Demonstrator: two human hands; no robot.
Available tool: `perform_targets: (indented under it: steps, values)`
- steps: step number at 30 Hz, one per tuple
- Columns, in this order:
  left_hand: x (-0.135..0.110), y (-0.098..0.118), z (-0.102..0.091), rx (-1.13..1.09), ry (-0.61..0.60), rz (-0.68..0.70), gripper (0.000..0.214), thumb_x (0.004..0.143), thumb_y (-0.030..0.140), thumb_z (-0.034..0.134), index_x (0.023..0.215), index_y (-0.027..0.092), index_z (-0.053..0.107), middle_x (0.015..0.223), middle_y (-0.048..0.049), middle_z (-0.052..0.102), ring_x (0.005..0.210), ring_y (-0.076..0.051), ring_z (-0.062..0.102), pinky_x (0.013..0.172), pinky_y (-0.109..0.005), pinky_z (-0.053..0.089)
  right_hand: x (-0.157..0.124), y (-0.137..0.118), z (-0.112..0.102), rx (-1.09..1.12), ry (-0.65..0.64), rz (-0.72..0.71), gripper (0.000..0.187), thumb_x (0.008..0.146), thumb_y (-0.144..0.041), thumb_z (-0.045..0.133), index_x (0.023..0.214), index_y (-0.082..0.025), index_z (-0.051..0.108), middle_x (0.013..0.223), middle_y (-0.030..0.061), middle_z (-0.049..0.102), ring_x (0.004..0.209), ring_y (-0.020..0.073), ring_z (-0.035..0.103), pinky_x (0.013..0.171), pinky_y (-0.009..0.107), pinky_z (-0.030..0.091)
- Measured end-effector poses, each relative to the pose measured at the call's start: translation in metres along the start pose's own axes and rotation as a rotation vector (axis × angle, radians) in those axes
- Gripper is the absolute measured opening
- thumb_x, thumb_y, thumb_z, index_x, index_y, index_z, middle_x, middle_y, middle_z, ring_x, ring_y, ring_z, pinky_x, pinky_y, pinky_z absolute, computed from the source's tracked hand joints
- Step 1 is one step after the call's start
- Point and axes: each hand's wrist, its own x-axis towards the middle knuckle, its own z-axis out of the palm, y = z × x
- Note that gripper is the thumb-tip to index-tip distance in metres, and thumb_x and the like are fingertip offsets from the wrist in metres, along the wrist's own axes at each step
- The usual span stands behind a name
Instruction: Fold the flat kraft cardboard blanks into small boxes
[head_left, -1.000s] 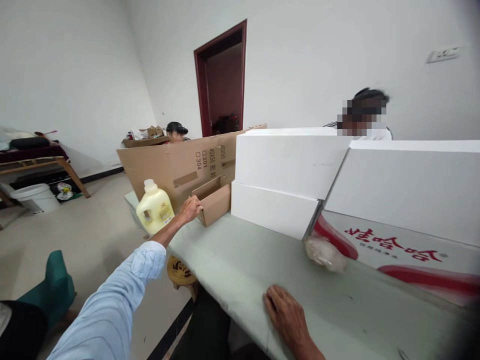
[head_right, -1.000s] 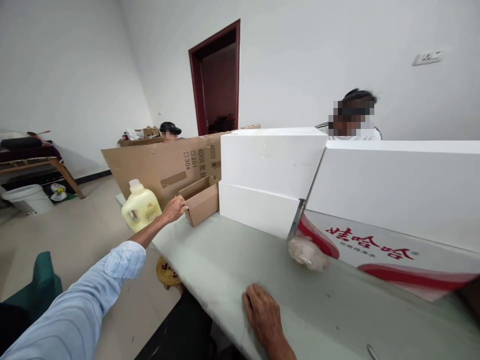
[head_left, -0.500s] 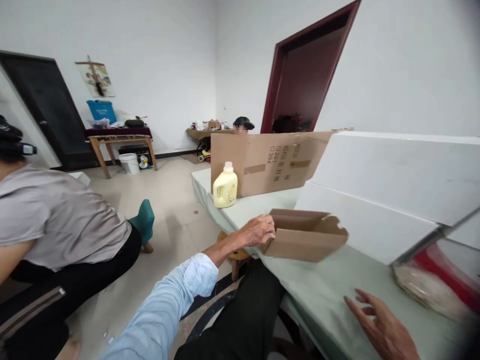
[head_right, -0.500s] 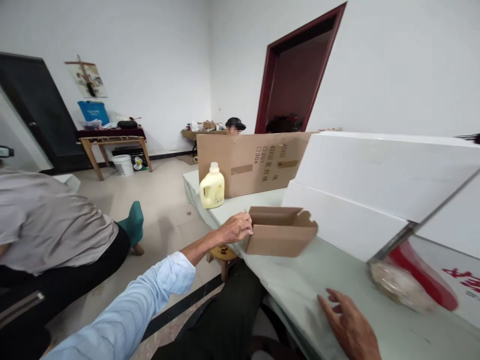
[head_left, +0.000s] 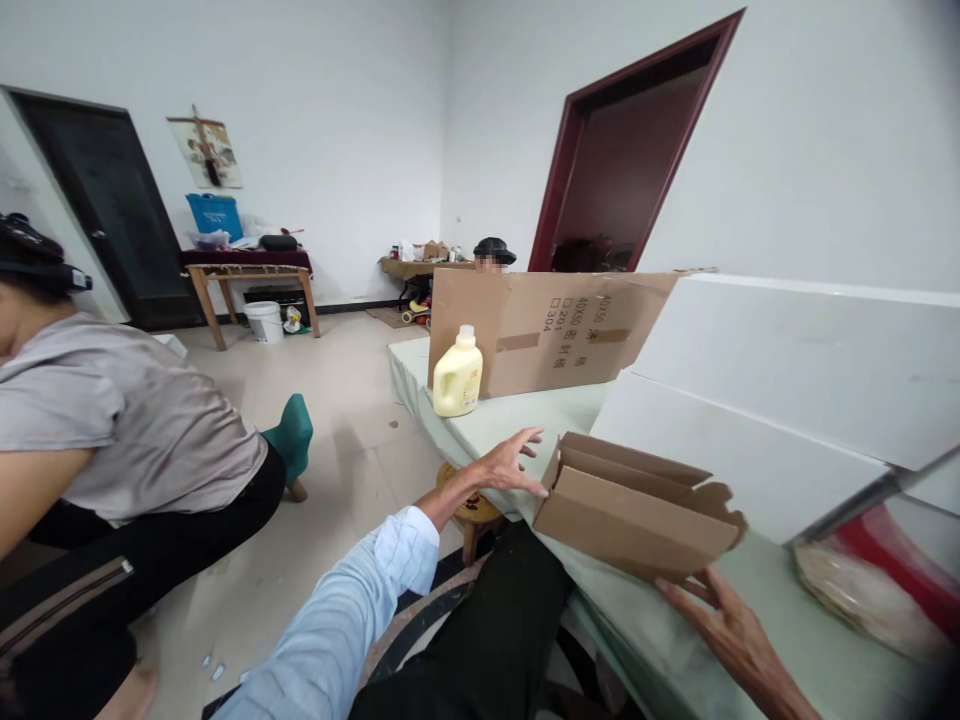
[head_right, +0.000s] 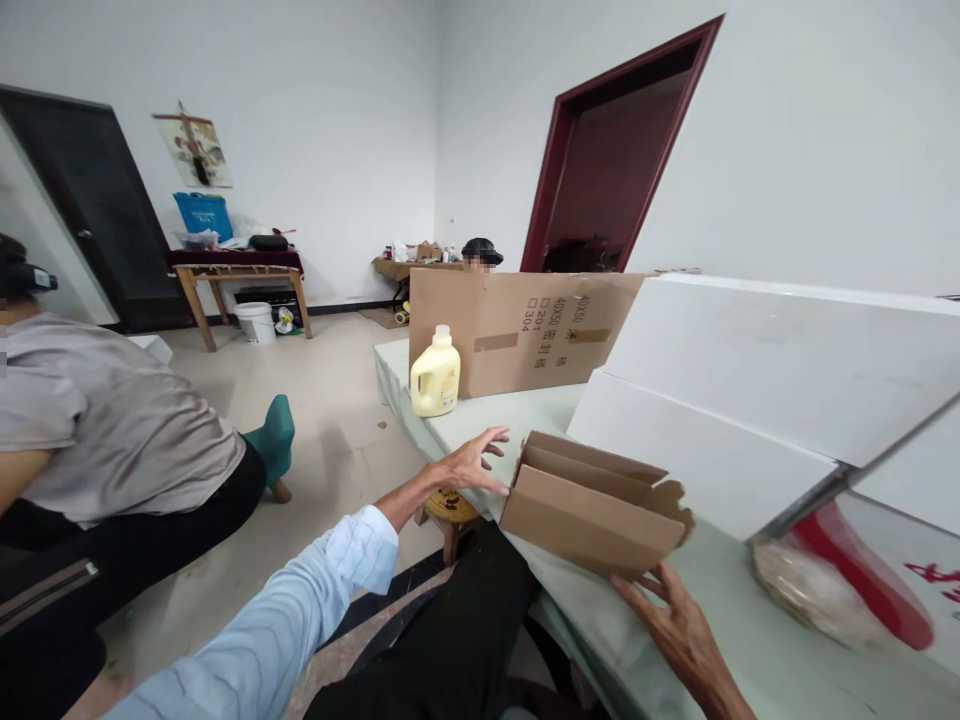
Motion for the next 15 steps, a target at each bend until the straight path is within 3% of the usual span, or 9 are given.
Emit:
perform_targets:
  steps: [3,5,10,15]
  values:
    - [0.005,-0.023,0.012,-0.05,-0.115,-0.072,0.134,0.039,0.011,0.101,0.16,0.024,0.045,0.165,-0.0225,0.044,0.147,-0.05,0.045,0.111,-0.058,0.049,-0.003,-0.009,0.006,0.011,-0.023,-0.014,0.068,0.049,-0.061,0.087,0.104,-0.026,0.068,0.119,0.0163,0.079,0.121,0.0471,0.071,0.092,0.049,0.066]
    - [0.007,-0.033,0.021,-0.109,-0.149,-0.042,0.134,0.034,0.006,0.099,0.157,0.025,0.049,0.166,-0.0185,0.045,0.151,-0.049,0.041,0.121,-0.059,0.041,-0.005,-0.01,0.007,0.019,-0.023,-0.028,0.065,0.052,-0.061,0.086,0.104,-0.027,0.068,0.118,0.0155,0.079,0.12,0.047,0.071,0.089,0.049,0.067]
    - [-0.005,-0.036,0.041,-0.249,-0.203,0.002,0.126,0.042,0.016,0.098,0.157,0.031,0.049,0.166,-0.0126,0.046,0.153,-0.046,0.04,0.117,-0.054,0.045,-0.024,0.002,0.002,0.052,0.056,-0.069,0.072,0.056,-0.067,0.088,0.111,-0.027,0.065,0.118,0.0135,0.078,0.118,0.0433,0.072,0.086,0.048,0.067]
    - [-0.025,-0.025,0.052,-0.247,-0.269,0.013,0.124,0.051,0.03,0.098,0.162,0.026,0.043,0.164,-0.018,0.048,0.15,-0.048,0.043,0.112,-0.056,0.049,-0.064,0.007,-0.004,0.12,0.099,-0.077,0.082,0.059,-0.07,0.092,0.12,-0.025,0.058,0.117,0.0134,0.074,0.115,0.037,0.07,0.081,0.045,0.067]
